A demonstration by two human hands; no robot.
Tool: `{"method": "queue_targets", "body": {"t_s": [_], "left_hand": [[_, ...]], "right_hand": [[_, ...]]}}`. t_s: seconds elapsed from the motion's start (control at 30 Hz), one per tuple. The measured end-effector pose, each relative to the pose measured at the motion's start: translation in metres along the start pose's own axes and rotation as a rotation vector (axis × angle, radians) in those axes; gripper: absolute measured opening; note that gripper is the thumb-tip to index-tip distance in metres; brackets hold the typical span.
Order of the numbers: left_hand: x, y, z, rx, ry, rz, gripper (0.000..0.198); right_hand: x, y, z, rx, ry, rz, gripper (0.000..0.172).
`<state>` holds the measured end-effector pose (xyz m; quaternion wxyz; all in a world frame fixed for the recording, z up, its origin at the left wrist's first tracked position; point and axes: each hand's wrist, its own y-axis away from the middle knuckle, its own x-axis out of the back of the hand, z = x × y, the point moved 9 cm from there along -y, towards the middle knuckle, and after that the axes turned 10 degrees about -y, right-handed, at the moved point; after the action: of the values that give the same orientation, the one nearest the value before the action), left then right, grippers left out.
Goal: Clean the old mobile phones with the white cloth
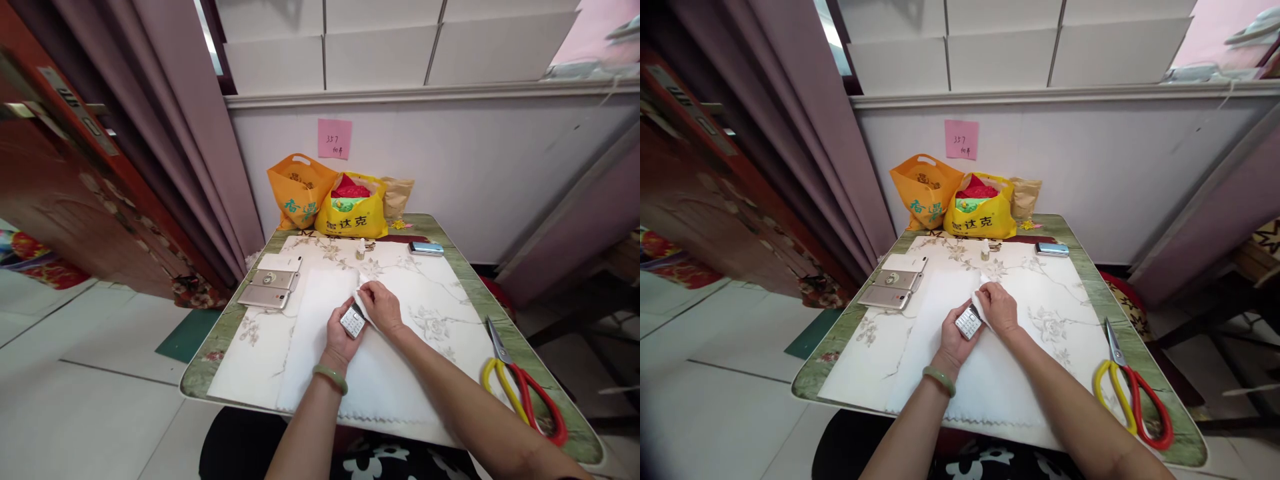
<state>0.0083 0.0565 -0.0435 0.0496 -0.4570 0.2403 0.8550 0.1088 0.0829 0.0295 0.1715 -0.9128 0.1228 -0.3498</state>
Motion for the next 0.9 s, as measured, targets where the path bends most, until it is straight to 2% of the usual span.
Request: {"method": "queue_targets", "body": {"t_s": [0.17, 0.3, 0.43, 0.57, 0.63, 0.77, 0.9], "left_hand": [[0.003, 0.0, -0.003, 0.039, -0.021, -0.007, 0.032], [0.005, -0.002, -0.003, 0.039, -0.021, -0.01, 0.032], [0.005, -0.004, -0.003, 0.04, 0.03, -0.001, 0.024], [0.011, -0.003, -0.003, 0.035, 0.07, 0.076, 0.015], [0.011, -0.003, -0.005, 0.058, 0.078, 0.078, 0.017], [0.006, 0.0, -0.011, 0.117, 0.085, -0.019, 0.029], [0.006, 0.001, -0.007, 0.057, 0.089, -0.069, 0.035]], "right_hand": [[0.004, -0.006, 0.006, -0.051, 0.157, 0.032, 0.022], [0.001, -0.001, -0.007, 0.024, 0.298, 0.012, 0.028], [-0.006, 0.006, -0.021, 0.084, 0.379, -0.054, 0.029], [-0.015, 0.015, -0.034, 0.114, 0.343, -0.132, 0.026], [-0.019, 0.02, -0.043, 0.136, 0.306, -0.153, 0.025], [-0.025, 0.033, -0.061, 0.19, 0.242, -0.168, 0.026], [-0.03, 0.039, -0.072, 0.208, 0.191, -0.186, 0.026]]}}
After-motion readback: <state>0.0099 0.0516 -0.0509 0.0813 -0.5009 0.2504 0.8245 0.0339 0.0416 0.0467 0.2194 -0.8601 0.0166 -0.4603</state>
